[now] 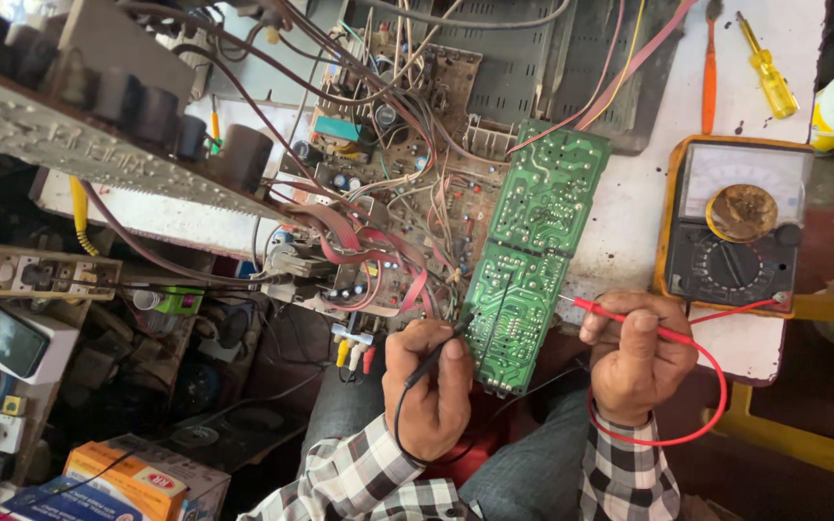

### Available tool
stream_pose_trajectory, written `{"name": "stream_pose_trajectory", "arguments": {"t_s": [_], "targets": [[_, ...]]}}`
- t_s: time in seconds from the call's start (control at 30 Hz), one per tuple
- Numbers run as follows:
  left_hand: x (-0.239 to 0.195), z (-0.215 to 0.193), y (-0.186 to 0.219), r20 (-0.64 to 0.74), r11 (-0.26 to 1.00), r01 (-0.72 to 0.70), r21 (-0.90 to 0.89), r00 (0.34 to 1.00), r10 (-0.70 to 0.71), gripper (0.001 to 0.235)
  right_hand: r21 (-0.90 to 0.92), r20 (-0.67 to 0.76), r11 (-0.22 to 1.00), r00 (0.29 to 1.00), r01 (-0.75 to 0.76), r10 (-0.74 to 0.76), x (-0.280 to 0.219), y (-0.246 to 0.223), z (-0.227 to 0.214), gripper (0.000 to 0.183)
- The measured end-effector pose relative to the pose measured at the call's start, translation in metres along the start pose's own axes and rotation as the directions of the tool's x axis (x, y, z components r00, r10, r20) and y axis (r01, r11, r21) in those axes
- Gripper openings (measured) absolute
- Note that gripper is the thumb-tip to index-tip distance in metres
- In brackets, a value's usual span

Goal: The person uses a multimeter to test various points on a green circuit board. They hold the board with one hand and touch the multimeter probes to different solder joints and traces with the other hand, moving systematically across the board's surface.

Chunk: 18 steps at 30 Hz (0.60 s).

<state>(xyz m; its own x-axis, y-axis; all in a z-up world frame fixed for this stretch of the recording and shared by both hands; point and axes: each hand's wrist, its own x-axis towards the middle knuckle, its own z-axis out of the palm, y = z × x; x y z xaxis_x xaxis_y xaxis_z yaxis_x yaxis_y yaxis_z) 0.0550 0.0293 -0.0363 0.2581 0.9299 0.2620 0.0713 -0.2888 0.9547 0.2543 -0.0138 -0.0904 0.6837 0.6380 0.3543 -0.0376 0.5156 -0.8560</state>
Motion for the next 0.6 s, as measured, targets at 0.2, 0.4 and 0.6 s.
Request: {"name": "stream_pose_trajectory", "arguments": {"t_s": [0.2, 0.4, 0.6], "targets": [[0.0036, -0.0016, 0.0039, 0.015, 0.994, -0.016, 0.106, 1.0, 0.015, 0.019, 0.003, -0.002, 1.0, 1.0, 0.002, -0.002, -0.0001, -0.0003, 0.0008, 0.038], [0.0066, -0.0014, 0.0062, 0.02, 0.981, -0.1, 0.167, 0.995, 0.098, 0.02, -0.017, -0.005, 1.0, 1.0, 0.009, -0.009, -0.0008, -0.0013, 0.0018, 0.039], [0.0082, -0.0021, 0.0095, 0.015, 0.98, -0.015, 0.198, 1.0, 0.012, 0.019, -0.003, 0.002, 1.0, 1.0, 0.011, -0.011, 0.0003, -0.0015, 0.0018, 0.039]]}}
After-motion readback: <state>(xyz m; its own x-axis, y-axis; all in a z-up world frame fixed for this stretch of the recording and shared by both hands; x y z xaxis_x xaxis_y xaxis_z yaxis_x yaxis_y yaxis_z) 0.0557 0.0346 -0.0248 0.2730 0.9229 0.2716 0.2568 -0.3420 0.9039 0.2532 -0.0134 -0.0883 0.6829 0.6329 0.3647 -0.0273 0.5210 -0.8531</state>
